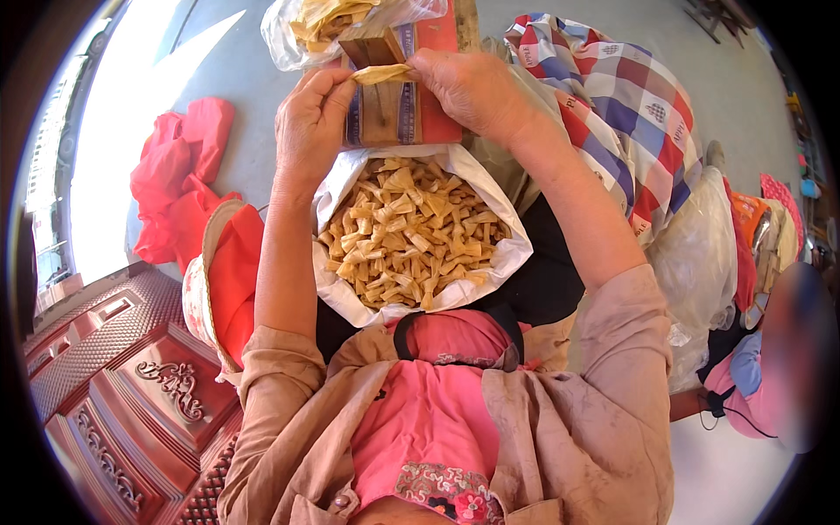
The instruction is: The person sits on the floor and sorts through a large white sack of dried, yellow, noodle-like vegetable strips. They pick up individual pieces, inspect them, and tear or break them into smaller pieces by hand, placing the processed pieces back into the sack.
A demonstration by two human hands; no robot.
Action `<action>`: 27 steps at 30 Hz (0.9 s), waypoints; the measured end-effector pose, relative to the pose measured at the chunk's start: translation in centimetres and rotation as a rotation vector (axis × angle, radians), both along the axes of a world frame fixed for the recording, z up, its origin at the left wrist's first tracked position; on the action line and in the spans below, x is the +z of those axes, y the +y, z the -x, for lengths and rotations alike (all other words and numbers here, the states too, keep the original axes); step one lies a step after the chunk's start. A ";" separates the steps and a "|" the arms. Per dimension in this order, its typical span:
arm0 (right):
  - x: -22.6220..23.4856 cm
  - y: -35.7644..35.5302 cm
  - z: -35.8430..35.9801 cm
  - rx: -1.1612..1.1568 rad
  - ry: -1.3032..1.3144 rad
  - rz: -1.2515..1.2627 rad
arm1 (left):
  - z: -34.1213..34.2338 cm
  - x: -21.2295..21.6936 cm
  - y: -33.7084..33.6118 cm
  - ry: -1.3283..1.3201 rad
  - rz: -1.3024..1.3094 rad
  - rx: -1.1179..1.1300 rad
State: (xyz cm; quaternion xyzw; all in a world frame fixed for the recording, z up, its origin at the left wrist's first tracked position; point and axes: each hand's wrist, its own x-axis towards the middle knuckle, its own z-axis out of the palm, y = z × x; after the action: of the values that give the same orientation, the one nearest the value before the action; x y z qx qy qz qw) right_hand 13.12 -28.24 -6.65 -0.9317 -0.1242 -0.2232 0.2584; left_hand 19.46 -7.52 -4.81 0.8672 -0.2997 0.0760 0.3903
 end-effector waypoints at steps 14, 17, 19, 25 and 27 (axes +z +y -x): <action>-2.0 -1.1 5.7 -0.117 0.142 -0.145 | 3.7 -1.7 4.3 0.127 0.018 0.249; -2.0 -0.9 8.4 -0.159 0.356 -0.344 | 6.2 -0.8 6.6 1.023 0.775 0.037; -1.4 0.4 9.9 -0.119 0.486 -0.436 | 8.2 -1.0 6.9 1.274 1.005 -0.053; -1.6 2.9 12.3 -0.008 0.509 -0.464 | 11.5 -1.3 7.9 1.433 1.116 -0.074; -1.4 3.3 12.8 0.005 0.492 -0.454 | 11.8 -2.1 8.7 1.409 1.102 -0.110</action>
State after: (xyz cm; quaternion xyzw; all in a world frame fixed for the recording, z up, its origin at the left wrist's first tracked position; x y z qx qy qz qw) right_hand 0.31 -24.95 -8.01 -0.8761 -0.0075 -0.0127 0.4820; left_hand 7.63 1.21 -6.94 0.3865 0.0476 -0.3597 0.8479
